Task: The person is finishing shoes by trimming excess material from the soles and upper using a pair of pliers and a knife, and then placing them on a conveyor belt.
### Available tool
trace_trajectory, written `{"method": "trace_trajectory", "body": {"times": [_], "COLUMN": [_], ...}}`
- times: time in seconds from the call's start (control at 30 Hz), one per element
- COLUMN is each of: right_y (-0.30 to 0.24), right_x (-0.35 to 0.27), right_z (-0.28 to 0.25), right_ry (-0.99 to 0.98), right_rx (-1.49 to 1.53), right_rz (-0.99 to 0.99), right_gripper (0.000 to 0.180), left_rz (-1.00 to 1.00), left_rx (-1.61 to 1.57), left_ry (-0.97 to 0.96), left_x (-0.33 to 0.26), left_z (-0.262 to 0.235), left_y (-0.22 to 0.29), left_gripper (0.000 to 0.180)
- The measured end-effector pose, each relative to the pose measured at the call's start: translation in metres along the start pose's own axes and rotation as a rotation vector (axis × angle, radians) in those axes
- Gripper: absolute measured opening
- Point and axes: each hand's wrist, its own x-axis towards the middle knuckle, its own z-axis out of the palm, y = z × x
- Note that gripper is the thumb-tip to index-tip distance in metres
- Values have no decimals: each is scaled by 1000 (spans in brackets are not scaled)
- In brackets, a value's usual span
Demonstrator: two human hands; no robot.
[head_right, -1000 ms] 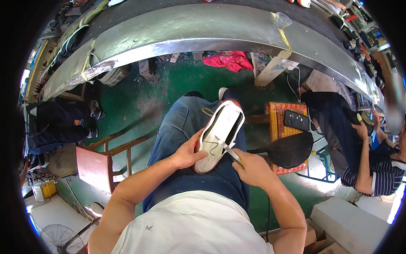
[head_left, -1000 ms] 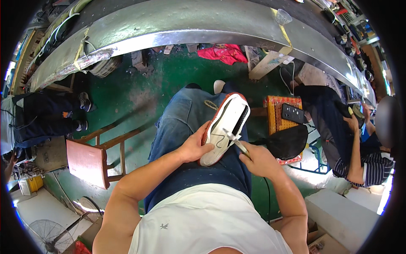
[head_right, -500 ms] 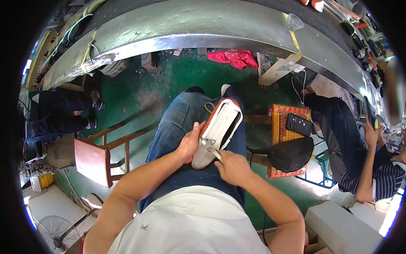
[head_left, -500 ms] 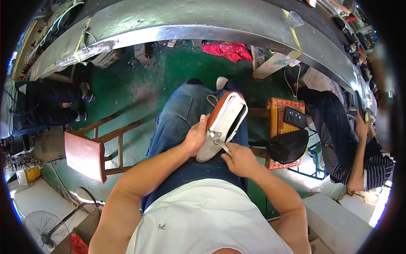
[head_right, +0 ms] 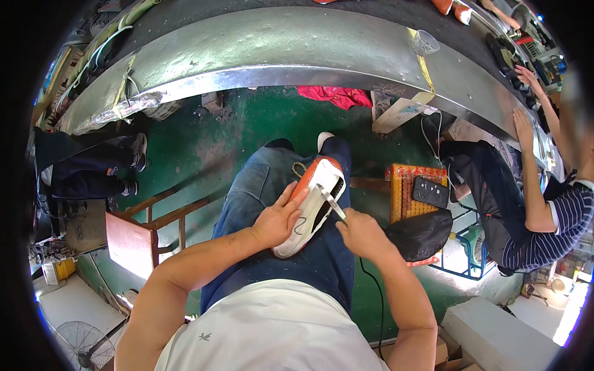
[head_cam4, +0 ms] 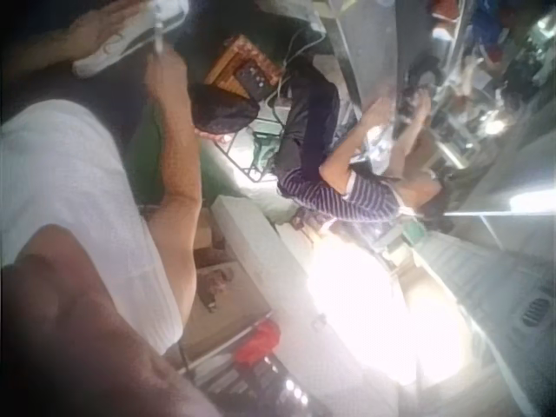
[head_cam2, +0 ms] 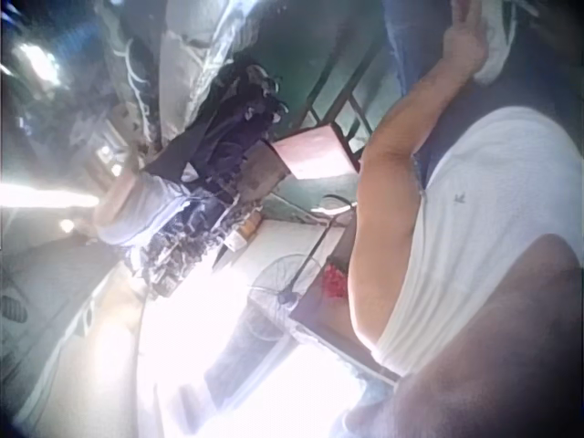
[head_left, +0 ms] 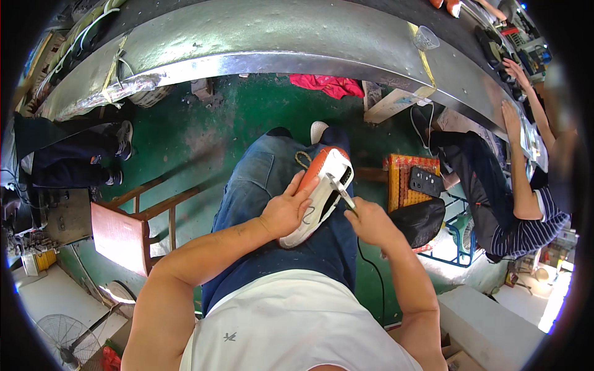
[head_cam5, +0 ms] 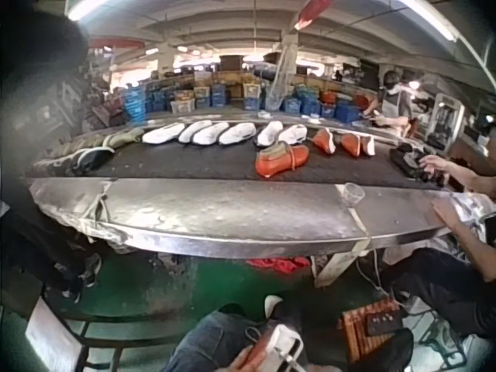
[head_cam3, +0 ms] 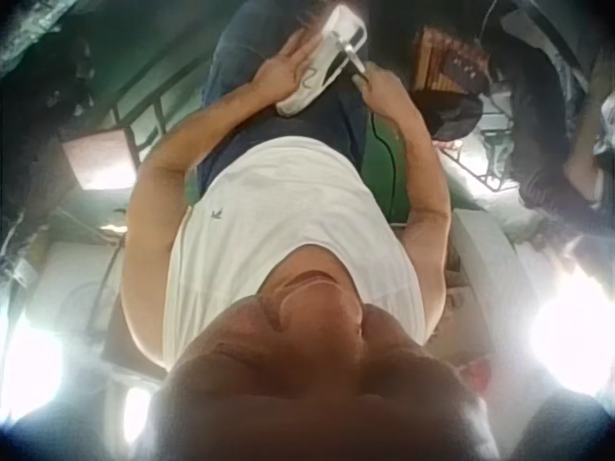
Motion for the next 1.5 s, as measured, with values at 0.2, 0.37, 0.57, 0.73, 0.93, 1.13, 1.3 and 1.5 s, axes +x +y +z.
{"method": "trace_trajectory", "body": {"times": [0.2,0.37,0.57,0.73,0.93,1.13,1.3,1.5], "right_y": [-9,-14,-26,-16,8,28,34,3], "right_x": [27,36,11,-12,-56,-73,-74,-59], "right_z": [3,2,19,46,50,52,64,5], "right_ry": [138,-20,-177,-175,120,62,-56,-204], "right_rx": [361,50,184,335,1014,1126,939,546], "right_rz": [23,15,59,48,242,273,298,148], "right_gripper": [29,34,34,36,26,26,33,44], "left_rz": [-90,-85,-439,-298,-196,115,-257,-100], "left_rx": [155,220,-541,-443,8,-356,-240,-29], "left_ry": [-281,-367,-32,-281,-392,8,22,-146], "left_x": [14,-4,-27,-37,-12,28,98,16], "left_z": [-22,-21,-6,-14,-125,-160,-92,-42], "left_y": [21,16,2,6,54,98,70,16], "left_gripper": [62,65,65,122,102,78,59,58]}}
